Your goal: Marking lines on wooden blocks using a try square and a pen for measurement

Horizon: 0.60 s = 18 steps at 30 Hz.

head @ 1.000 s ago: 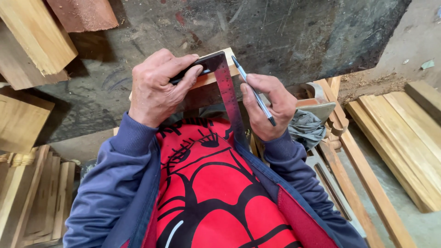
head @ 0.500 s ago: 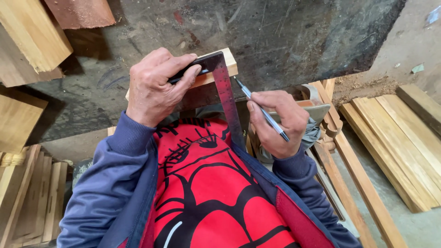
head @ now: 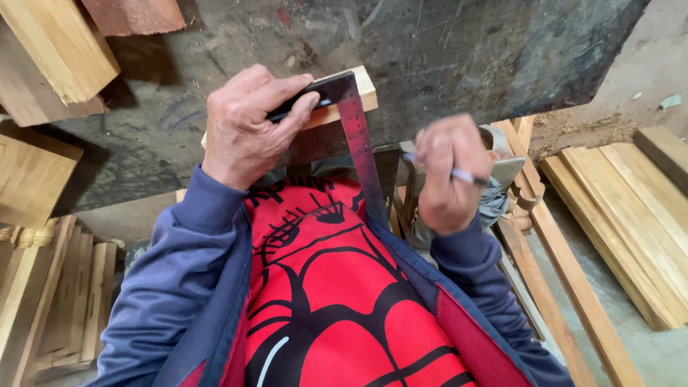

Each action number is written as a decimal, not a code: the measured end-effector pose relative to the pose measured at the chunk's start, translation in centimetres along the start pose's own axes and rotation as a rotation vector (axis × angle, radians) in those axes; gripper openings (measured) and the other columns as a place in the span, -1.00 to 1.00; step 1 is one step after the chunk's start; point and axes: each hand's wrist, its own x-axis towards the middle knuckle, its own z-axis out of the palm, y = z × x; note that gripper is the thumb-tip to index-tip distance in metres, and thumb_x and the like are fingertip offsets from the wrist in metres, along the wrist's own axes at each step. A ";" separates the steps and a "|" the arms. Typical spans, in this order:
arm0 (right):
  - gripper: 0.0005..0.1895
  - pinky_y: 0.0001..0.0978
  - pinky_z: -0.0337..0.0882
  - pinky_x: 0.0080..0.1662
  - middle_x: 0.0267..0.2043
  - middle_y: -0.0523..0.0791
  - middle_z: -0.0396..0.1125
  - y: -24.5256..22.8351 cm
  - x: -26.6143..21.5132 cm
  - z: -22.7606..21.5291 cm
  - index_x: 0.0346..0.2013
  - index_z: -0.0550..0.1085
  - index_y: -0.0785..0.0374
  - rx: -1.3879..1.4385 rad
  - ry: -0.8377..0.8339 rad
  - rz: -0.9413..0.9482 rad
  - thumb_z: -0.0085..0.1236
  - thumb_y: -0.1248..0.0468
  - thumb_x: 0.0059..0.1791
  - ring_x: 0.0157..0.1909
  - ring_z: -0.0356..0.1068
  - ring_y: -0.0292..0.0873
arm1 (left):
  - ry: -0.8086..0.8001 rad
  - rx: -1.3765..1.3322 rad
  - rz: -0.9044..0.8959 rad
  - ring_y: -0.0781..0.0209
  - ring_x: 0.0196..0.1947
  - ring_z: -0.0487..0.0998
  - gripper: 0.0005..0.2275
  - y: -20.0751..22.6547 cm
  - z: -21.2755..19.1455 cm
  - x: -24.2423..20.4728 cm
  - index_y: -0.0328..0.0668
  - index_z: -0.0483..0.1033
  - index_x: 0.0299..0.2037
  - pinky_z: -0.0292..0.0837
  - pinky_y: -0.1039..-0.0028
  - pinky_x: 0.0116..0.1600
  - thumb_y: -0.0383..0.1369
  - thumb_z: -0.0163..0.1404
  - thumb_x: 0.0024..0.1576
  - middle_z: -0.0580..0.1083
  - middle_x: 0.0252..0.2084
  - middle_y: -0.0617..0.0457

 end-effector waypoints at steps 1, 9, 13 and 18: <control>-0.63 -0.34 0.22 -0.35 -0.55 -0.03 0.07 0.9 0.0 0.2 -0.63 0.18 0.35 0.002 0.001 0.010 -0.40 0.30 0.05 -0.48 0.11 -0.14 | -0.010 -0.001 -0.004 0.15 -0.53 0.35 -0.92 0.0 -0.1 0.0 -0.30 0.55 -0.22 0.23 0.43 -0.41 -0.47 0.08 0.13 0.36 -0.50 -0.04; -0.74 -0.46 0.35 -0.03 -0.11 0.03 0.35 4.7 0.2 3.2 -0.07 0.38 0.34 0.052 -0.113 0.200 -0.05 0.25 0.01 -0.07 0.37 -0.17 | -0.040 -0.024 0.027 0.13 -0.51 0.29 -0.86 -0.1 0.1 -0.1 -0.28 0.53 -0.09 0.18 0.41 -0.40 -0.54 0.10 0.17 0.26 -0.51 -0.03; -0.76 -0.49 0.36 -0.11 -0.18 0.01 0.37 5.1 0.1 3.5 -0.12 0.40 0.36 0.070 -0.067 0.205 -0.03 0.27 0.00 -0.15 0.37 -0.20 | -0.055 -0.043 0.033 0.12 -0.49 0.31 -0.87 -0.1 0.0 -0.2 -0.30 0.54 -0.10 0.20 0.41 -0.38 -0.56 0.10 0.17 0.30 -0.49 -0.05; -0.80 -0.53 0.37 -0.18 -0.22 -0.02 0.39 5.3 0.2 3.6 -0.16 0.43 0.34 0.074 -0.071 0.254 0.00 0.30 -0.02 -0.23 0.38 -0.25 | -0.058 -0.002 0.026 0.10 -0.50 0.31 -0.89 0.2 0.0 -0.1 -0.31 0.54 -0.12 0.21 0.39 -0.36 -0.53 0.05 0.18 0.30 -0.48 -0.05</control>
